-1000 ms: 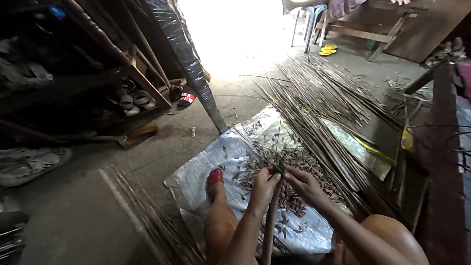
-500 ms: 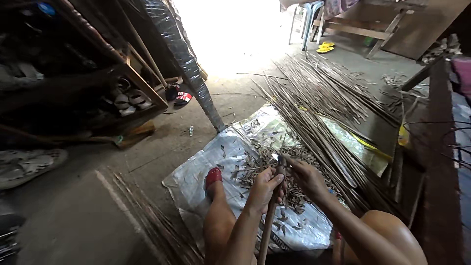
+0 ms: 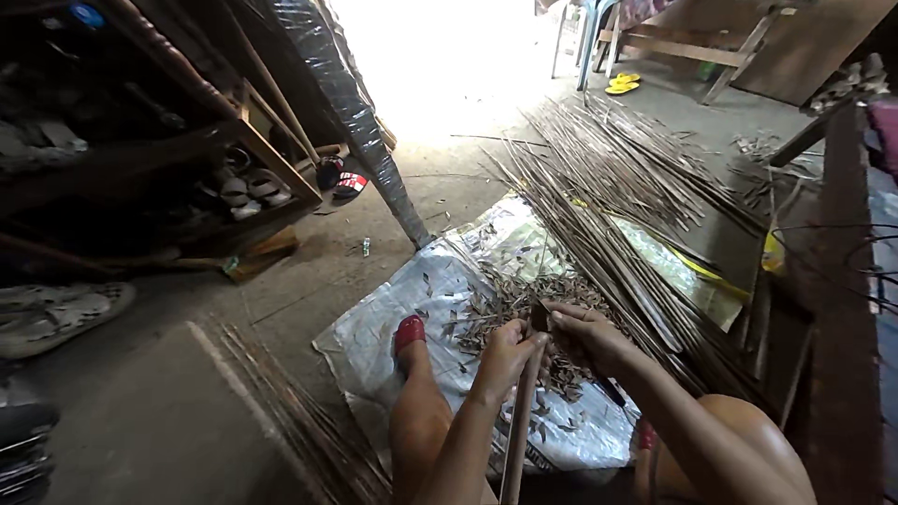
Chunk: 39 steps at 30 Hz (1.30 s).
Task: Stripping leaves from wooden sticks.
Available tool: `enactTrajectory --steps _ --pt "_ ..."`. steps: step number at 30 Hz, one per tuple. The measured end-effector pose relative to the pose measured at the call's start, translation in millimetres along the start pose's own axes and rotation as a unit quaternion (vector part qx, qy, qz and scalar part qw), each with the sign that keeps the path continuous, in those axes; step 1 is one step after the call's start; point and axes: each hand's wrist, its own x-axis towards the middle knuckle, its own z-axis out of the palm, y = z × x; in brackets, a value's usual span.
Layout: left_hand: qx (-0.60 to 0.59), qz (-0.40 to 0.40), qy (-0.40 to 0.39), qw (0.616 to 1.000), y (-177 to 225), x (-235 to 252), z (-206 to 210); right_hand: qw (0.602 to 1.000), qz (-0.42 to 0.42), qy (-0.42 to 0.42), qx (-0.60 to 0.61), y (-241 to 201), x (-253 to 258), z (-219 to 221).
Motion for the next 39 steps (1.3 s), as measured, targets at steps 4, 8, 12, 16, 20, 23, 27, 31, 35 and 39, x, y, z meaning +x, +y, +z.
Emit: enactTrajectory --steps 4,8,12,16,20,23,27,31,35,39 --pt "-0.015 -0.001 -0.009 1.000 0 0 2 0.996 0.008 -0.046 0.075 6 4 -8" --pt "-0.052 -0.003 0.012 0.999 3 -1 3 0.973 0.040 -0.162 0.156 15 8 -10" --pt "-0.064 -0.004 0.021 0.998 3 -1 3 0.983 0.013 -0.130 0.129 17 8 -6" --pt "-0.069 -0.003 0.028 0.997 3 0 3 0.992 0.002 -0.073 0.104 15 4 1" --pt "-0.063 -0.001 0.037 0.997 4 -1 5 0.999 -0.036 0.020 -0.015 8 0 12" --pt "-0.053 -0.007 0.032 0.998 6 -4 5 0.980 -0.130 0.035 -0.146 13 2 9" --pt "-0.051 -0.008 0.011 0.999 8 -6 1 0.945 -0.201 0.037 -0.254 16 4 3" --pt "-0.043 -0.007 0.001 0.999 6 -5 0 0.878 -0.235 0.091 -0.407 21 7 -3" --pt "-0.036 -0.024 0.000 0.999 7 -5 1 0.872 -0.206 0.183 -0.404 21 12 -2" --pt "-0.038 -0.026 0.007 0.999 7 -5 2 0.993 -0.020 0.120 -0.007 6 9 -7"
